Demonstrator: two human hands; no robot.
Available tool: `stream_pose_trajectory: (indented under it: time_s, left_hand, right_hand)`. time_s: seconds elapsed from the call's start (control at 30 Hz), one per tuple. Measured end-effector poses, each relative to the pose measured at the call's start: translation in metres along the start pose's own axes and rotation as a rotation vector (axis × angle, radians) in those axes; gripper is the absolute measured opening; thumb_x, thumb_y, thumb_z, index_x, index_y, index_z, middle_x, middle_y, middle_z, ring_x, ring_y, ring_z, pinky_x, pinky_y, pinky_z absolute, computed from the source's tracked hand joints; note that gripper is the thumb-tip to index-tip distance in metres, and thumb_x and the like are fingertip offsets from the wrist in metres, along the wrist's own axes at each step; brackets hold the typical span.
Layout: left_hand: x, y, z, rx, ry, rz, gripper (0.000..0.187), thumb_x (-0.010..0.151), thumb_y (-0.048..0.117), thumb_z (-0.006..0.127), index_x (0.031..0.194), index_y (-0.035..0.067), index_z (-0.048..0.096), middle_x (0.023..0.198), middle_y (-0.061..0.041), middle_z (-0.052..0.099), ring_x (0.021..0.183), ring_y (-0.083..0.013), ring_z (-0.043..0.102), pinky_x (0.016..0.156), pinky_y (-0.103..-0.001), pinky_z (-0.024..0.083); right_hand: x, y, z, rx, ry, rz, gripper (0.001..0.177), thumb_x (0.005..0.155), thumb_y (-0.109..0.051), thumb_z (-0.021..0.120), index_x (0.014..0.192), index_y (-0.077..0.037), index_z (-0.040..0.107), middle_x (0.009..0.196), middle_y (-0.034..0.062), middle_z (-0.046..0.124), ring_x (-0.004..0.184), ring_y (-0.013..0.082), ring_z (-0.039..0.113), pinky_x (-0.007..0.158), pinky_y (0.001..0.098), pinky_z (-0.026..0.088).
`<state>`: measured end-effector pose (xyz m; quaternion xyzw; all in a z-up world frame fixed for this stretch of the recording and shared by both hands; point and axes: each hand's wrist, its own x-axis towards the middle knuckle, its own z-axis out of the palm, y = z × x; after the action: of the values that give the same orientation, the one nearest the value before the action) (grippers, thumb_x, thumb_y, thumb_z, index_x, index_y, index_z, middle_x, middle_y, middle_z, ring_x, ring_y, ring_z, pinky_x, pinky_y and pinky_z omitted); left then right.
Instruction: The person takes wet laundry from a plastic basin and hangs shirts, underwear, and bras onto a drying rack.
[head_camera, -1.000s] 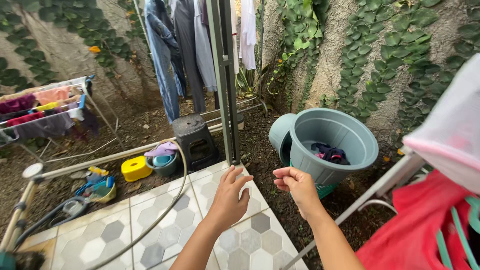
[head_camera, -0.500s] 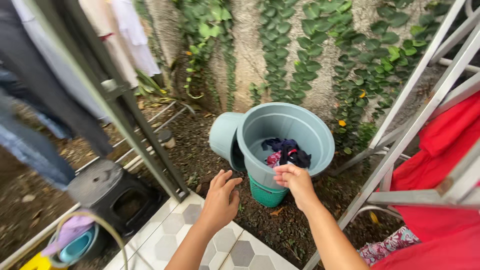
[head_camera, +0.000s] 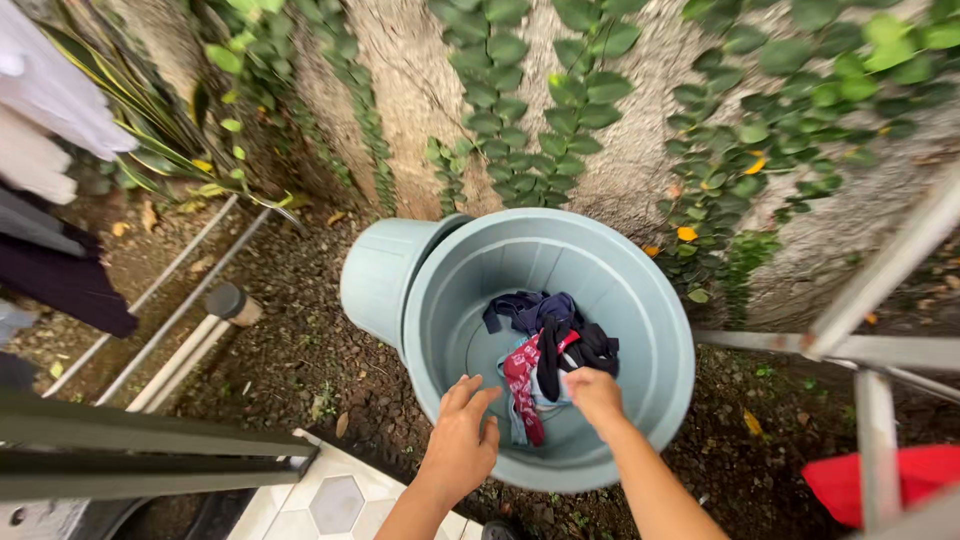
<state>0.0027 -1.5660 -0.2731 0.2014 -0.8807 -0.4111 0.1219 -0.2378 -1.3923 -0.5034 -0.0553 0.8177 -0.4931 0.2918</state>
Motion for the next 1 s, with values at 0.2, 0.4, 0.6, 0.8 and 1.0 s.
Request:
stream_pose_trajectory:
  time_s: [0.2,0.4,0.6,0.8,1.0]
  left_hand:
    - [0.066,-0.061,0.06,-0.057,-0.04,-0.174,0.04,0.083,0.001,0.063,0.122,0.004,0.067,0.142,-0.023,0.052,0.14,-0.0406,0.041,0.112,-0.045,0.037]
    - [0.082,-0.097,0.093,-0.105,-0.086,-0.306,0.037,0.084,0.003,0.064,0.121,0.008,0.068,0.142,-0.019,0.054,0.14,-0.0373,0.042,0.113,-0.042,0.038]
    - [0.09,-0.105,0.094,-0.177,-0.144,-0.424,0.034,0.088,0.007,0.062,0.121,0.009,0.068,0.138,-0.014,0.06,0.141,-0.0344,0.042,0.113,-0.04,0.038]
    - [0.129,-0.049,0.06,-0.346,-0.262,-0.634,0.052,0.091,0.039,0.072,0.13,0.006,0.064,0.139,-0.013,0.06,0.137,-0.0252,0.053,0.115,-0.034,0.037]
    - [0.159,0.042,0.007,-0.976,-0.2,-0.662,0.057,0.087,0.032,0.074,0.137,0.014,0.053,0.123,-0.011,0.073,0.107,-0.0192,0.069,0.092,-0.033,0.054]
  right_hand:
    - [0.025,-0.014,0.063,-0.786,-0.025,-0.137,0.039,0.078,-0.024,0.079,0.117,-0.032,0.075,0.133,0.0139,0.053,0.125,0.03,0.051,0.1,0.0421,0.047]
    - [0.035,-0.035,0.108,-1.123,-0.116,0.016,0.081,0.071,-0.041,0.089,0.143,-0.034,0.052,0.154,0.0194,0.027,0.134,0.0363,0.038,0.102,0.0507,0.039]
    - [0.074,0.021,0.095,-0.829,0.09,-0.169,0.041,0.071,-0.025,0.086,0.107,-0.017,0.067,0.112,0.009,0.06,0.111,0.03,0.057,0.092,0.0427,0.048]
    - [0.013,-0.118,0.02,-0.128,0.034,-0.202,0.021,0.071,-0.002,0.077,0.085,-0.005,0.063,0.086,0.0052,0.059,0.078,0.0193,0.061,0.068,0.0327,0.05]
    - [-0.098,-0.266,-0.037,0.147,-0.149,-0.697,0.024,0.075,0.001,0.076,0.09,-0.002,0.058,0.093,0.0042,0.049,0.086,0.0135,0.055,0.071,0.03,0.047]
